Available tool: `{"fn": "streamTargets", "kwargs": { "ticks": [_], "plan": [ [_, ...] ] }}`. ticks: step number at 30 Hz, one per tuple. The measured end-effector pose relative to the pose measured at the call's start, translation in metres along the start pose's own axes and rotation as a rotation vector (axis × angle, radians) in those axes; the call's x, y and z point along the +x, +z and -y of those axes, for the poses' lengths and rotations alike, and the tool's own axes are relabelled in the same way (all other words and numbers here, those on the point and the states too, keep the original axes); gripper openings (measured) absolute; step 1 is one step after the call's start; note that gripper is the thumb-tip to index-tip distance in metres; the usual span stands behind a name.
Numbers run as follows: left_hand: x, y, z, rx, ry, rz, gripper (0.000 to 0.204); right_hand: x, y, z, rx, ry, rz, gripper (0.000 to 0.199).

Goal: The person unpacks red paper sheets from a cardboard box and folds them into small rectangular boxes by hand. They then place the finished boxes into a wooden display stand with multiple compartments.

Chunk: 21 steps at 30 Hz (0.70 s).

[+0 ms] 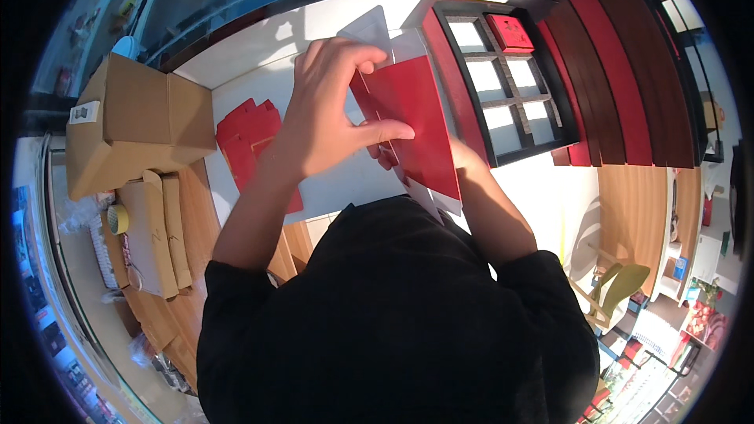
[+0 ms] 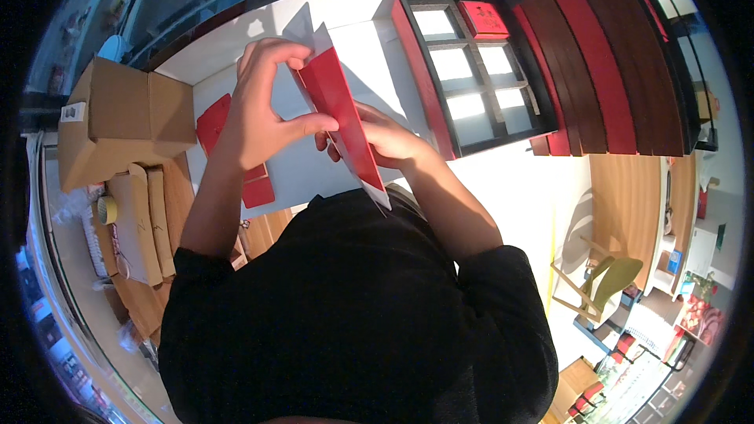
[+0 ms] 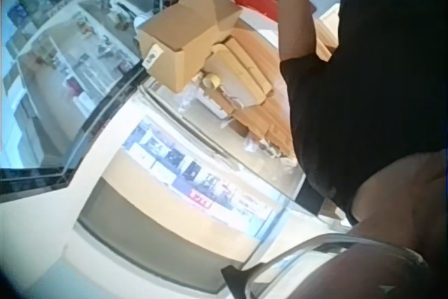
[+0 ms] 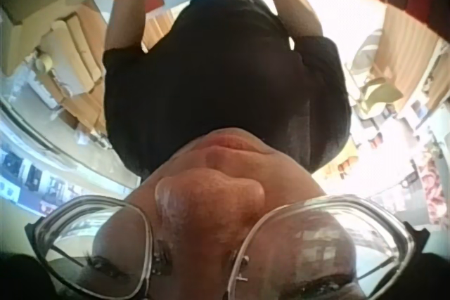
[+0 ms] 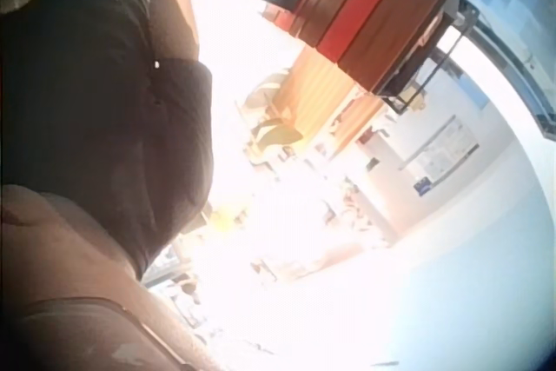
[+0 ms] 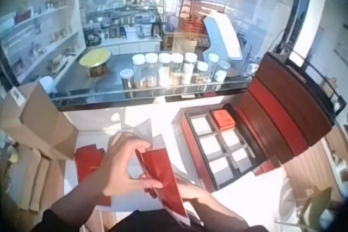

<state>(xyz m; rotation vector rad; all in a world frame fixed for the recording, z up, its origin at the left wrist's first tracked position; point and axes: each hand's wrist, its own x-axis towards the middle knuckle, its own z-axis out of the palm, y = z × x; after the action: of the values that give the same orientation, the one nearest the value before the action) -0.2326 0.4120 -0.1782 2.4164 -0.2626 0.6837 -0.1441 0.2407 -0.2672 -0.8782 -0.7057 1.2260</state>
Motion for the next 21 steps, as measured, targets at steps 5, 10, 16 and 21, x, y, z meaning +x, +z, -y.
{"fn": "streamTargets", "kwargs": {
  "ticks": [5, 10, 16, 21],
  "plan": [
    [0.000, 0.004, 0.006, -0.101, -0.024, 0.128, 0.044, -0.001, 0.030, 0.017, 0.080, -0.056, -0.142, 0.076],
    [0.006, -0.002, -0.006, -0.198, -0.072, 0.275, 0.038, -0.015, 0.007, 0.013, 0.273, -0.142, 0.061, 0.099],
    [0.016, -0.013, -0.015, -0.079, 0.089, 0.201, 0.032, -0.018, 0.009, 0.023, 0.258, -0.122, -0.032, 0.103],
    [0.013, -0.018, -0.013, -0.146, 0.093, -0.284, 0.046, -0.016, -0.003, 0.032, 0.100, -0.254, -0.028, 0.089]
  ]
}}
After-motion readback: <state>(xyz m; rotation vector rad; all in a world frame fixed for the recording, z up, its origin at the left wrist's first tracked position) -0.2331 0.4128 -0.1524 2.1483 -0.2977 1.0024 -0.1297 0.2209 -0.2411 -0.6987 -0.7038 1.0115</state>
